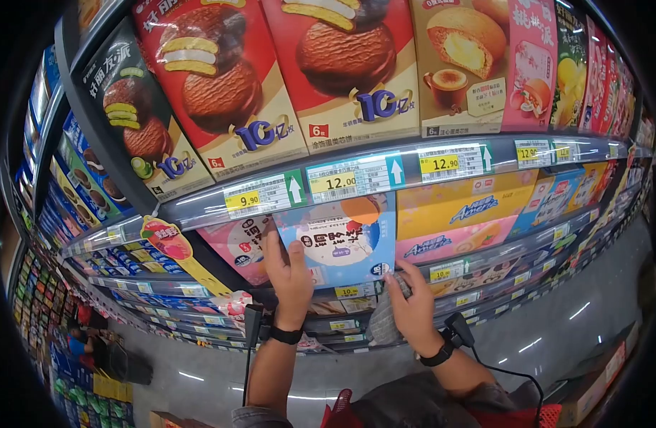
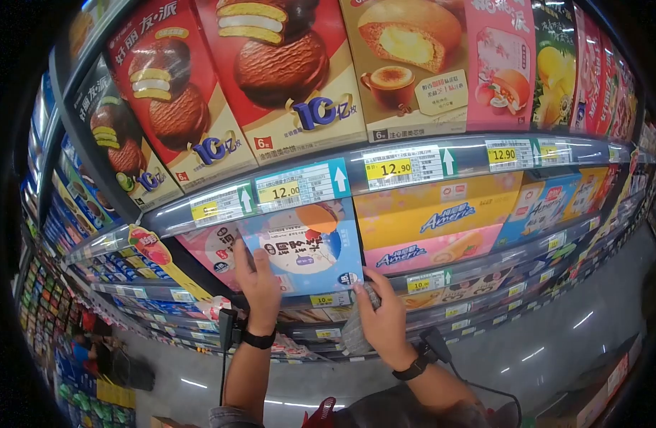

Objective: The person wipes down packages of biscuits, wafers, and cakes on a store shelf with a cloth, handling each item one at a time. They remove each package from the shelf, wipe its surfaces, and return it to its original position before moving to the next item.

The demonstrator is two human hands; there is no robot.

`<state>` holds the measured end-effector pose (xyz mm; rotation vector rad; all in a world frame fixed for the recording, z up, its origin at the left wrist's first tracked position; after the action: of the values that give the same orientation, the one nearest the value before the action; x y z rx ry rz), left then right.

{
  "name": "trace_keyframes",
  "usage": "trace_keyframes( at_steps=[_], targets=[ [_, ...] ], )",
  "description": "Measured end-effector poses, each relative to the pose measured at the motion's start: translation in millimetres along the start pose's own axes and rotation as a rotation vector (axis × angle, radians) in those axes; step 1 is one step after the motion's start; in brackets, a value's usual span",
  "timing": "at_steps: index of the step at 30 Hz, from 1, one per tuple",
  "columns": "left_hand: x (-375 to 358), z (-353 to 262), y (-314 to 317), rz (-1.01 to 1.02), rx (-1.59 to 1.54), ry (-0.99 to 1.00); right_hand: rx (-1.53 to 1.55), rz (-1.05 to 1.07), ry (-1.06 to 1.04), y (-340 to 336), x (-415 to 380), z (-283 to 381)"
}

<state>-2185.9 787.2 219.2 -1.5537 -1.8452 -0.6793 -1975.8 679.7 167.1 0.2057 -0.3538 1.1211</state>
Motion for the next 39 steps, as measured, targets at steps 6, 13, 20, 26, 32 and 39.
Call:
trace_keyframes(
  at_steps=[6, 13, 20, 26, 32, 39],
  targets=[
    [-21, -3, 8, 0.081, -0.109, -0.242, 0.063, -0.078, 0.026, 1, 5, -42],
    [-60, -2, -6, 0.239, 0.422, -0.036, -0.090, -0.080, -0.055, 0, 9, -41],
    [-51, -2, -8, 0.278, 0.690, -0.034, -0.185, -0.122, -0.074, 1, 8, -31],
    [-53, 1, -9, 0.165, 0.726, 0.071, -0.277, -0.123, -0.109, -1, 7, -35],
    [-26, -42, -35, -0.051, 0.673, 0.262, -0.198, -0.053, -0.083, 2, -1, -36],
    [34, -65, -38, -0.019, 0.926, 0.472, -0.236, 0.099, -0.113, 14, -20, -26]
  ],
)
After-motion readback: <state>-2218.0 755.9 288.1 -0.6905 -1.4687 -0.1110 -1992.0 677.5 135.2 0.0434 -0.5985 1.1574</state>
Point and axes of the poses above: each hand's wrist, its own x-axis towards the middle knuckle, its own y-axis out of the palm, z = x × y, the point moved 5 cm from there along x, towards the middle knuckle
